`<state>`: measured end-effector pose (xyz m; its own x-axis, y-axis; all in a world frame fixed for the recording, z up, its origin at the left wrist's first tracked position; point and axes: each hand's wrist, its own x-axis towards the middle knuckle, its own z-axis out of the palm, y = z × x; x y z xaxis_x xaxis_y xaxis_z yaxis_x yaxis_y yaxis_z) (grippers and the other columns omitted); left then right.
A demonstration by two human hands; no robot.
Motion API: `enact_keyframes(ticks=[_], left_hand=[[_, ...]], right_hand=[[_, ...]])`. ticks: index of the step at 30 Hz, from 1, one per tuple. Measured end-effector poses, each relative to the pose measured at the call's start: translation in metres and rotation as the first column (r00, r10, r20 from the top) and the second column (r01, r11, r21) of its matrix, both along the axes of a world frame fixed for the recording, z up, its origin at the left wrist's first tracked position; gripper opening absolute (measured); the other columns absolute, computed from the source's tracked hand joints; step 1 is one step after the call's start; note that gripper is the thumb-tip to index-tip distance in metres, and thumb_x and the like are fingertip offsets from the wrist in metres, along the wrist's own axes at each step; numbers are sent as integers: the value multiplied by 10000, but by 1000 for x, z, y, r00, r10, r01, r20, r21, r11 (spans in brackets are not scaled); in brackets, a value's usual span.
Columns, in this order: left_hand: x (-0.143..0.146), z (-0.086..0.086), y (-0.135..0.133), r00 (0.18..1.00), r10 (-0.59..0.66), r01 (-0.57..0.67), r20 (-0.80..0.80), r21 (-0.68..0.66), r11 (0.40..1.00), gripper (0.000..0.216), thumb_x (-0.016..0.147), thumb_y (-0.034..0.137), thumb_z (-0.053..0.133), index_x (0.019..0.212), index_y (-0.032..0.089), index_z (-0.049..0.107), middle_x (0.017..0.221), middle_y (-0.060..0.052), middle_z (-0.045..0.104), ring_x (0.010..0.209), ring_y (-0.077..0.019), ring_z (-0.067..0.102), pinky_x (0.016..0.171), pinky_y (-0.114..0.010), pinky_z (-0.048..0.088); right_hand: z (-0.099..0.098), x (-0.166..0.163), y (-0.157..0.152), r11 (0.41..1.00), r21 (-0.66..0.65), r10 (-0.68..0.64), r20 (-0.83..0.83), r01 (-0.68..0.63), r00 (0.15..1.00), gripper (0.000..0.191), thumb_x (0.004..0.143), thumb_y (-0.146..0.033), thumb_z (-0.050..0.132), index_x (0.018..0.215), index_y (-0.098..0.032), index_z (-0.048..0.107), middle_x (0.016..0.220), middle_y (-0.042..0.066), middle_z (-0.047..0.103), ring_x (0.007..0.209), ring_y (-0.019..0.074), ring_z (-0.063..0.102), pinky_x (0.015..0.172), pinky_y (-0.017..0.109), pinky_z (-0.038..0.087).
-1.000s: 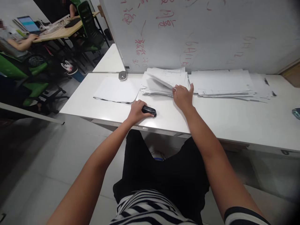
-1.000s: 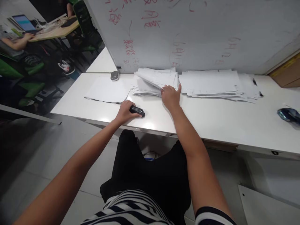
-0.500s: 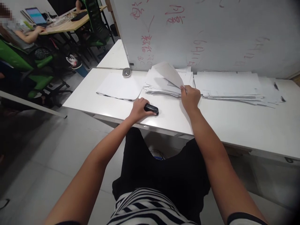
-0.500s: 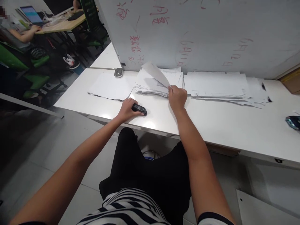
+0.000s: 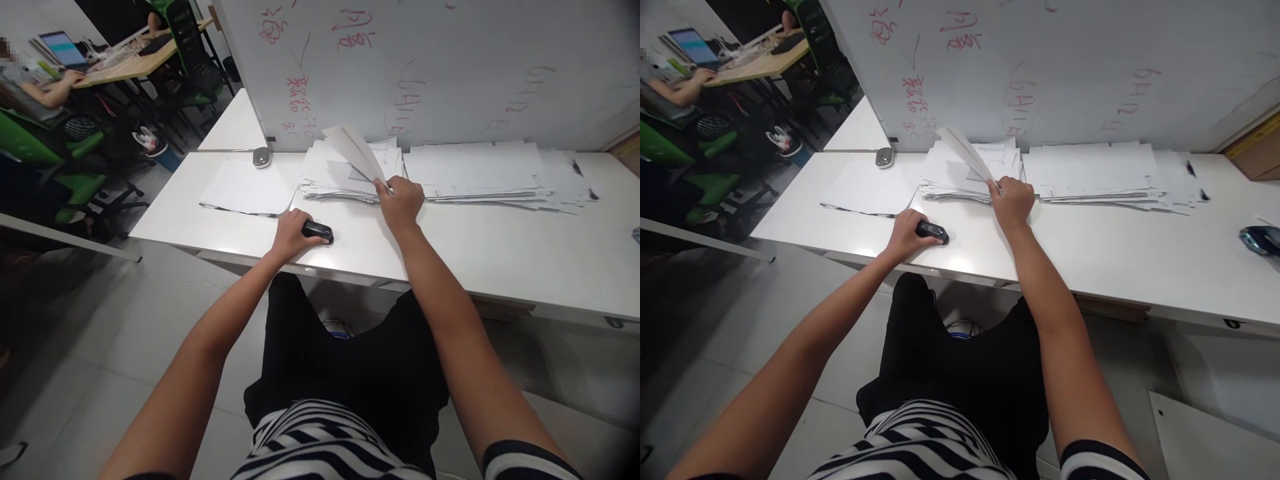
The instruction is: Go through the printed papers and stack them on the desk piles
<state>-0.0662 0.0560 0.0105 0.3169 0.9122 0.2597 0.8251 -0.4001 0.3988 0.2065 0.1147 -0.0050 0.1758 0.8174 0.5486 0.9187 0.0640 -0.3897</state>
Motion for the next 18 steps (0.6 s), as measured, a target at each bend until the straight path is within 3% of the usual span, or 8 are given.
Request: enact_keyframes(ticks=[4, 8, 11, 14, 18], left_hand=[[1, -2, 3, 1000, -2, 1, 16, 23, 1000, 522, 618, 587, 795, 909, 222, 560, 947, -47, 577, 920, -248, 510, 831, -401, 382], [1, -8, 3, 998, 54, -55, 32, 42, 998, 563, 597, 615, 792, 924, 215, 571, 961, -60, 587, 917, -260, 518, 825, -406, 388], [0, -12, 6, 980, 179, -183, 89, 45, 982, 505, 660, 557, 772, 977, 214, 579, 1053, -83, 589, 997, -286, 514, 836, -415, 396], [-3, -15, 7, 948, 267, -280, 175, 53, 959, 425, 747, 417, 723, 1091, 230, 559, 1209, -99, 552, 1137, -301, 481, 920, -434, 383], [-6, -14, 5, 968, 192, -215, 163, 140, 967, 537, 759, 416, 693, 1224, 238, 492, 1360, -135, 462, 1298, -324, 378, 1045, -477, 302]], right_hand=[[2, 2, 3, 999, 29, 10, 55, -12, 998, 418, 966, -507, 373, 752, -204, 566, 725, 69, 609, 753, 224, 550, 760, 352, 364], [25, 3, -16, 989, 137, 44, 72, -54, 996, 448, 963, -529, 363, 763, -202, 595, 744, 90, 625, 795, 242, 574, 805, 382, 380], [36, 11, -60, 986, 152, 62, 83, -74, 995, 424, 945, -537, 400, 762, -217, 609, 791, 107, 652, 810, 257, 585, 809, 403, 381], [23, 26, -122, 985, -40, 173, 207, -168, 963, 319, 924, -473, 457, 794, -251, 646, 841, 99, 688, 839, 268, 611, 783, 398, 392], [-3, 31, -194, 947, -227, 285, 261, -228, 922, 239, 903, -294, 481, 1000, -251, 695, 1082, 82, 721, 973, 274, 647, 790, 395, 433]])
